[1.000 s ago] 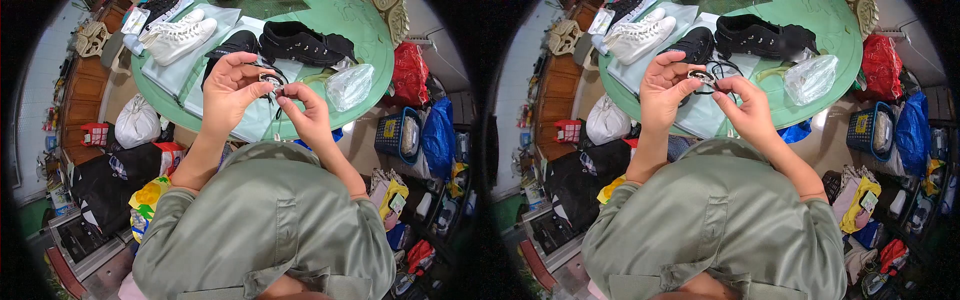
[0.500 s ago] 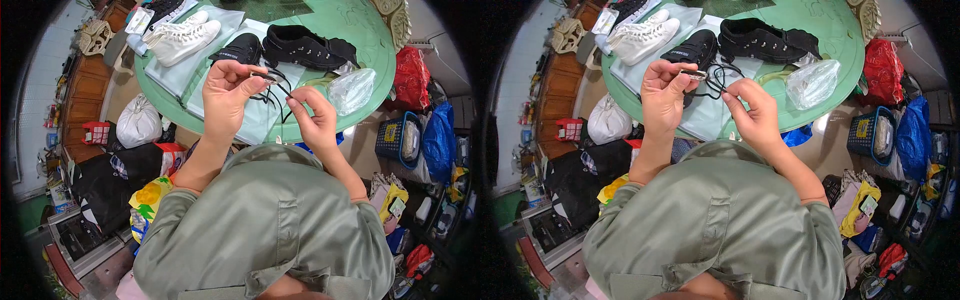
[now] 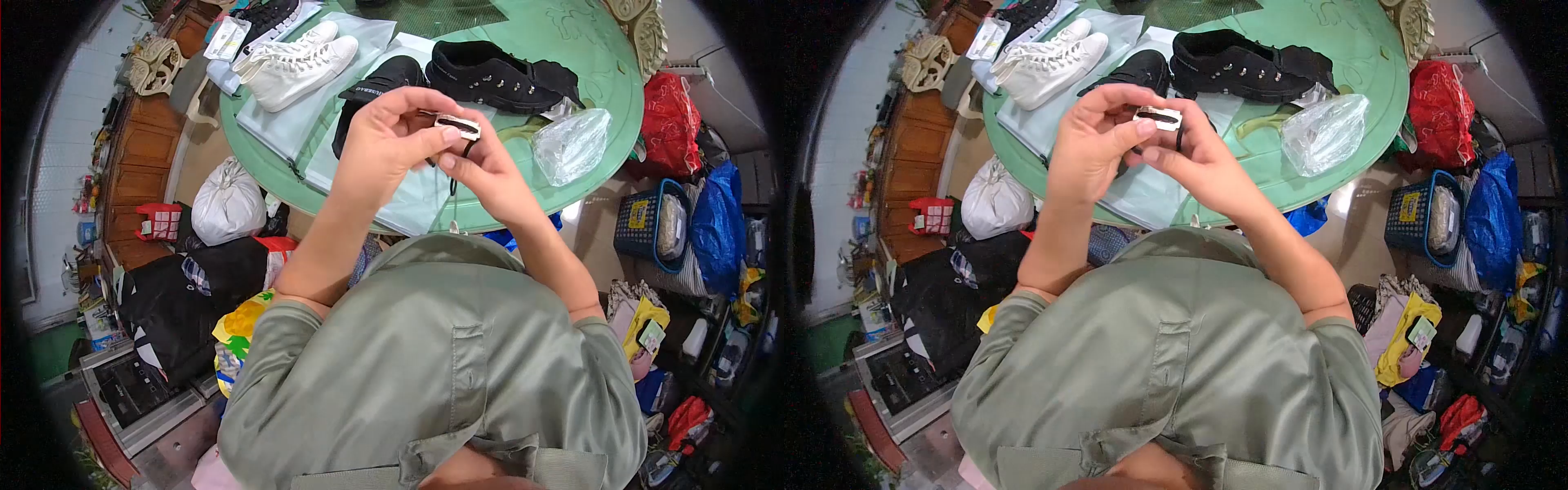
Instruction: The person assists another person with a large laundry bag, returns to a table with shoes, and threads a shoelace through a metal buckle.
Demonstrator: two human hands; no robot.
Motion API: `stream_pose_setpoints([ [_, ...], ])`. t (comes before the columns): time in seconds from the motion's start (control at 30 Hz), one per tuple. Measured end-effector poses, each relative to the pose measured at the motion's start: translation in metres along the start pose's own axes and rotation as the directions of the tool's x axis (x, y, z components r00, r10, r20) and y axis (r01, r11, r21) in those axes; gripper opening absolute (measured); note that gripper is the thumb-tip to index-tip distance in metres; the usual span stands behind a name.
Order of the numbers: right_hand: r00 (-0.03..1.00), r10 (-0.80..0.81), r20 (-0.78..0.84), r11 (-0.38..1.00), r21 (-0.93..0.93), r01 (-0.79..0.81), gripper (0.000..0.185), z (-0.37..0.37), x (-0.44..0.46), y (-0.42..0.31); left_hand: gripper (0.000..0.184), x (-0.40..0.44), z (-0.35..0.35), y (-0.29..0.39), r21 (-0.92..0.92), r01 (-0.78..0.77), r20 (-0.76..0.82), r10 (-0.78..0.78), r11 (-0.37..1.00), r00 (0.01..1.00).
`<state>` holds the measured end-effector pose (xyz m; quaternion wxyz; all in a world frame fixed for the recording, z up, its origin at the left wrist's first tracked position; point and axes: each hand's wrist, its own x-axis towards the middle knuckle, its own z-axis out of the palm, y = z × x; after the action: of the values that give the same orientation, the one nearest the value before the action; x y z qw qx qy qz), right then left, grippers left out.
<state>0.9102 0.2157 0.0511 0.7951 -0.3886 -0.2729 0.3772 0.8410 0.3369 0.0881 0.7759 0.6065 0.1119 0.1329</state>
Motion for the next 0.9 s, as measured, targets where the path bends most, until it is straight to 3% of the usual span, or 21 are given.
stream_pose_setpoints([
  [0.03,1.0,-0.003,0.003,1.0,-0.002,0.003,0.026,-0.002,0.001,-0.006,0.026,0.003,-0.001,0.006,0.0,-0.005,0.0,0.005,1.0,1.0],
  [0.1,0.98,0.185,0.068,0.905,-0.401,-0.143,0.03,-0.012,0.007,-0.018,0.025,0.014,-0.006,0.016,0.025,-0.02,0.242,0.013,0.999,0.97],
  [0.13,0.993,-0.063,0.1,0.89,-0.445,0.101,0.028,-0.012,0.013,-0.011,0.023,0.015,-0.006,0.023,0.14,-0.044,0.291,0.001,0.989,0.957],
  [0.17,0.992,-0.068,0.104,0.888,-0.447,0.108,0.028,-0.015,0.019,-0.014,0.023,0.017,-0.006,0.029,0.142,-0.051,0.293,0.007,0.989,0.956],
  [0.2,0.99,-0.051,0.134,0.845,-0.523,0.114,0.025,-0.019,0.024,-0.018,0.023,0.019,-0.005,0.033,0.277,-0.162,0.348,0.058,0.947,0.936],
  [0.27,0.99,0.005,0.141,0.748,-0.658,0.09,0.022,-0.012,0.026,-0.039,0.019,0.022,-0.001,0.049,0.575,-0.381,0.417,0.142,0.724,0.898],
  [0.3,0.991,0.041,0.125,0.754,-0.655,0.051,0.024,-0.01,0.029,-0.046,0.019,0.023,0.002,0.058,0.572,-0.385,0.422,0.144,0.724,0.895],
  [0.37,0.989,0.041,0.141,0.736,-0.674,0.066,0.024,-0.005,0.034,-0.059,0.019,0.026,0.008,0.075,0.716,-0.601,0.532,0.28,0.354,0.799],
  [0.4,0.985,0.021,0.17,0.784,-0.614,0.09,0.021,-0.003,0.035,-0.065,0.022,0.027,0.009,0.085,0.736,-0.608,0.55,0.262,0.297,0.793],
  [0.43,0.985,0.075,0.157,0.799,-0.6,0.035,0.019,-0.001,0.036,-0.073,0.036,0.03,0.01,0.094,0.72,-0.48,0.459,0.175,0.501,0.871],
  [0.47,0.979,0.086,0.184,0.788,-0.613,0.046,0.02,0.0,0.036,-0.083,0.026,0.031,0.017,0.121,0.722,-0.543,0.52,0.181,0.428,0.834],
  [0.53,0.975,0.106,0.197,0.783,-0.62,0.04,0.022,-0.007,0.038,-0.093,0.018,0.043,0.017,0.168,0.709,-0.554,0.51,0.225,0.437,0.83],
  [0.57,0.959,0.135,0.249,0.82,-0.571,0.033,0.022,-0.015,0.04,-0.098,0.02,0.053,0.01,0.183,0.688,-0.505,0.437,0.258,0.522,0.862],
  [0.63,0.945,0.159,0.287,0.831,-0.556,0.029,0.023,-0.025,0.041,-0.105,0.019,0.055,0.007,0.217,0.821,-0.461,0.337,0.366,0.337,0.867],
  [0.73,0.936,0.169,0.31,0.854,-0.521,0.018,0.025,-0.044,0.041,-0.103,0.016,0.062,-0.003,0.257,0.879,-0.468,0.377,0.473,0.087,0.796],
  [0.83,0.935,0.181,0.305,0.861,-0.509,0.0,0.025,-0.057,0.036,-0.1,0.016,0.079,-0.028,0.306,0.882,-0.461,0.439,0.532,-0.101,0.724],
  [0.9,0.94,0.189,0.285,0.868,-0.496,-0.024,0.025,-0.066,0.034,-0.096,0.017,0.085,-0.026,0.315,0.895,-0.427,0.426,0.543,-0.134,0.724],
])
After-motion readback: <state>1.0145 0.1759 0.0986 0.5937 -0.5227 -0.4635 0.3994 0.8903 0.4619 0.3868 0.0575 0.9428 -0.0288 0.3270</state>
